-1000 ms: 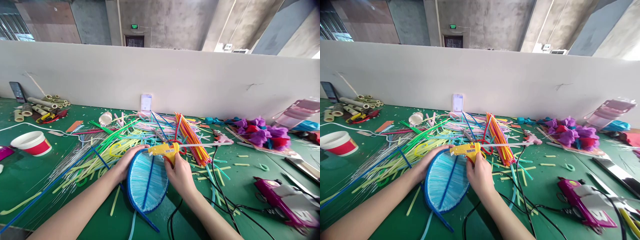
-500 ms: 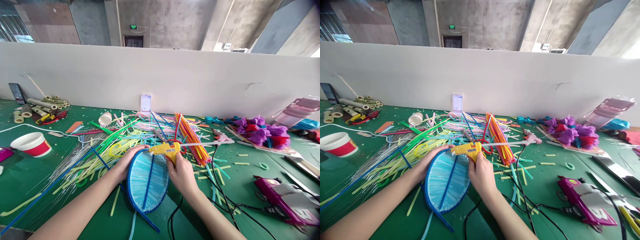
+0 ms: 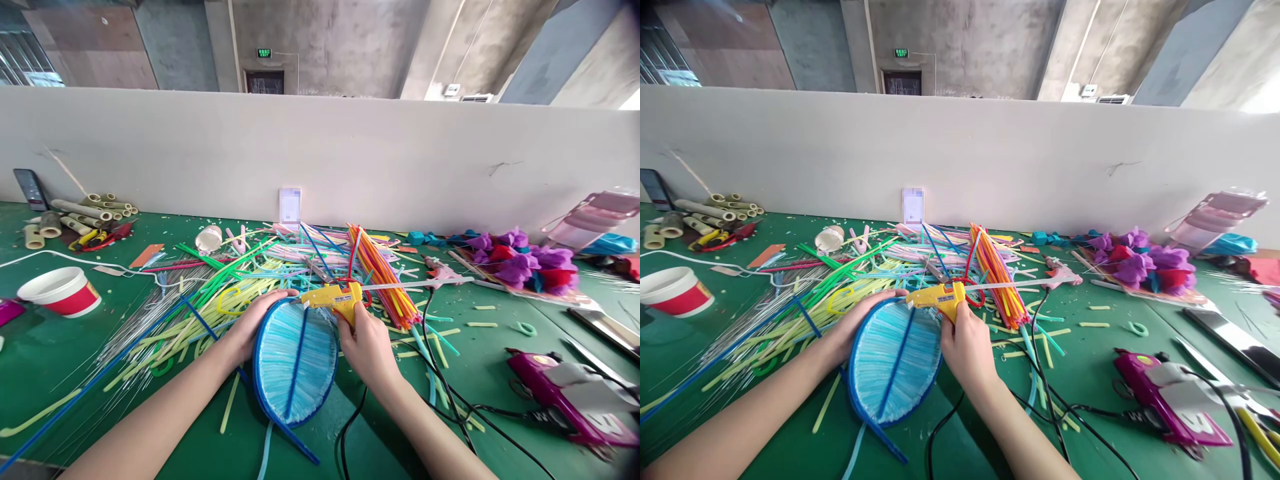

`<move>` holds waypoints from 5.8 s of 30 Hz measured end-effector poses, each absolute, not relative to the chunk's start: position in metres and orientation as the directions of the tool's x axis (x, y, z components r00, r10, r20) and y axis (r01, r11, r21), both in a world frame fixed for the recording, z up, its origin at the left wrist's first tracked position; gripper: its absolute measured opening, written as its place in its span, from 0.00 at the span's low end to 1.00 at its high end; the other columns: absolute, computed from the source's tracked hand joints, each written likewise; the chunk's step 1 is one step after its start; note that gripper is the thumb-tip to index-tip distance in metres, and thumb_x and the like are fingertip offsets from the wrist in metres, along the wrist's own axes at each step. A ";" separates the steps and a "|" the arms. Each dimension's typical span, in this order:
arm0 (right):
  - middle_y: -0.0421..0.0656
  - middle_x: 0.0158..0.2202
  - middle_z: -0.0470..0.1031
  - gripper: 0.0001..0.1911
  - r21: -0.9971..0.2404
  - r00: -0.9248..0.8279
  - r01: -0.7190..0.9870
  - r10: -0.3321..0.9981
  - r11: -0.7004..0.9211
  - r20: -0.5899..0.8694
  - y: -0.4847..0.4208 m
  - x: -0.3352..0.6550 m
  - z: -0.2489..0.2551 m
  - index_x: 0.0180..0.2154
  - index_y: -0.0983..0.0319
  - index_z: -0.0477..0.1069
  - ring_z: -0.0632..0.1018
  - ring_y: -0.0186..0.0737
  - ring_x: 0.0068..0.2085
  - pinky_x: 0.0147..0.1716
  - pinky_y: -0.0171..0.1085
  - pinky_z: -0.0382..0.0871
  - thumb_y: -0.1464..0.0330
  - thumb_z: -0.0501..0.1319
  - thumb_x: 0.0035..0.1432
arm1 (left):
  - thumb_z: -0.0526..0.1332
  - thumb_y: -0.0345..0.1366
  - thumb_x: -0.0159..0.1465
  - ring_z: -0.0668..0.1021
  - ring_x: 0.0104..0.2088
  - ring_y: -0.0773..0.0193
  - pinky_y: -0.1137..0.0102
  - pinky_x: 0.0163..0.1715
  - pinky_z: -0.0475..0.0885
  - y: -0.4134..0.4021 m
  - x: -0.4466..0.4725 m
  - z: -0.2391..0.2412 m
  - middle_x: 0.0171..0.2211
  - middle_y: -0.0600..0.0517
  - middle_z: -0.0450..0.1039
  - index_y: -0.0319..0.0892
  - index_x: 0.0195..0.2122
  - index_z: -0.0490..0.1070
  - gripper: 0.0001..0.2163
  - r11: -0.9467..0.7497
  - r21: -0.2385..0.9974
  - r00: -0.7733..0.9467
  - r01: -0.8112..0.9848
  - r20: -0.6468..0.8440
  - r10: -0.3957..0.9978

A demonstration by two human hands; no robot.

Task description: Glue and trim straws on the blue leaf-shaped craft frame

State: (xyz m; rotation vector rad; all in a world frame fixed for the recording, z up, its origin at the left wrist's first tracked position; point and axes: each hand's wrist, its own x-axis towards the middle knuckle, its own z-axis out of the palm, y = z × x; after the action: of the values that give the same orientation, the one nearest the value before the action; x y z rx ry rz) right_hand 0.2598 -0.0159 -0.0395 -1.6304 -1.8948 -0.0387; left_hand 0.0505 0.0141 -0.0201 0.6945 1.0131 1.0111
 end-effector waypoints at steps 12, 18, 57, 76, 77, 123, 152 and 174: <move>0.47 0.28 0.76 0.04 -0.337 0.010 0.933 0.925 0.128 0.379 -0.019 0.262 -0.030 0.33 0.60 0.62 0.78 0.45 0.28 0.24 0.36 0.57 0.67 0.53 0.60 | 0.65 0.36 0.58 0.80 0.38 0.60 0.70 0.39 0.73 0.015 0.050 -0.021 0.38 0.49 0.80 0.40 0.43 0.79 0.12 0.362 0.873 0.181 -0.327 -0.318 0.931; 0.42 0.25 0.75 0.12 -0.376 0.123 0.926 0.928 0.019 0.351 -0.020 0.261 -0.025 0.34 0.59 0.63 0.77 0.44 0.26 0.24 0.36 0.58 0.57 0.58 0.60 | 0.64 0.36 0.59 0.80 0.36 0.59 0.69 0.38 0.74 0.014 0.051 -0.019 0.37 0.48 0.80 0.41 0.43 0.79 0.12 0.397 0.851 0.194 -0.343 -0.349 0.917; 0.49 0.30 0.77 0.04 -0.298 -0.073 0.929 0.898 0.220 0.434 -0.016 0.267 -0.037 0.37 0.61 0.61 0.78 0.46 0.27 0.23 0.36 0.59 0.67 0.52 0.64 | 0.67 0.34 0.55 0.80 0.35 0.61 0.70 0.37 0.73 0.018 0.048 -0.025 0.36 0.50 0.80 0.41 0.41 0.79 0.12 0.333 0.879 0.153 -0.341 -0.298 0.942; 0.50 0.30 0.78 0.07 -0.248 -0.056 0.954 0.912 0.169 0.406 -0.016 0.268 -0.036 0.38 0.63 0.63 0.79 0.47 0.28 0.23 0.37 0.58 0.68 0.49 0.65 | 0.69 0.35 0.52 0.80 0.35 0.60 0.69 0.38 0.72 0.019 0.045 -0.026 0.35 0.51 0.80 0.40 0.40 0.79 0.14 0.289 0.885 0.110 -0.365 -0.268 0.957; 0.50 0.30 0.78 0.07 -0.249 -0.055 0.954 0.913 0.168 0.405 -0.016 0.269 -0.035 0.38 0.63 0.63 0.79 0.47 0.28 0.23 0.37 0.58 0.68 0.49 0.65 | 0.69 0.35 0.53 0.80 0.35 0.60 0.69 0.38 0.72 0.019 0.045 -0.026 0.35 0.51 0.80 0.40 0.40 0.79 0.14 0.291 0.883 0.114 -0.368 -0.268 0.957; 0.49 0.30 0.78 0.06 -0.234 0.001 0.969 0.941 0.084 0.339 -0.013 0.269 -0.029 0.39 0.65 0.65 0.79 0.46 0.30 0.24 0.37 0.55 0.69 0.53 0.63 | 0.69 0.35 0.52 0.79 0.35 0.60 0.69 0.38 0.71 0.019 0.044 -0.025 0.35 0.51 0.79 0.40 0.40 0.79 0.13 0.300 0.889 0.112 -0.346 -0.278 0.954; 0.47 0.33 0.80 0.14 -0.283 0.148 0.957 0.947 -0.064 0.285 -0.017 0.269 -0.018 0.41 0.62 0.65 0.81 0.46 0.34 0.27 0.36 0.61 0.58 0.56 0.63 | 0.67 0.34 0.53 0.80 0.31 0.60 0.69 0.33 0.72 0.017 0.044 -0.021 0.32 0.50 0.79 0.41 0.41 0.78 0.13 0.340 0.874 0.116 -0.348 -0.319 0.940; 0.48 0.34 0.78 0.10 -0.237 0.038 0.970 0.925 0.057 0.378 -0.015 0.275 -0.028 0.41 0.64 0.65 0.79 0.45 0.32 0.24 0.36 0.58 0.64 0.54 0.63 | 0.68 0.34 0.53 0.80 0.31 0.60 0.69 0.33 0.72 0.019 0.044 -0.024 0.32 0.50 0.79 0.41 0.41 0.77 0.13 0.331 0.874 0.141 -0.357 -0.300 0.944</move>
State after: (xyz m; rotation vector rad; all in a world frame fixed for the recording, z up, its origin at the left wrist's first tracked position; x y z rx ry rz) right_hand 0.2749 -0.0146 -0.0279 -1.8903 -1.9088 -0.1385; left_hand 0.0443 0.0190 -0.0242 0.7332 1.0077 1.0714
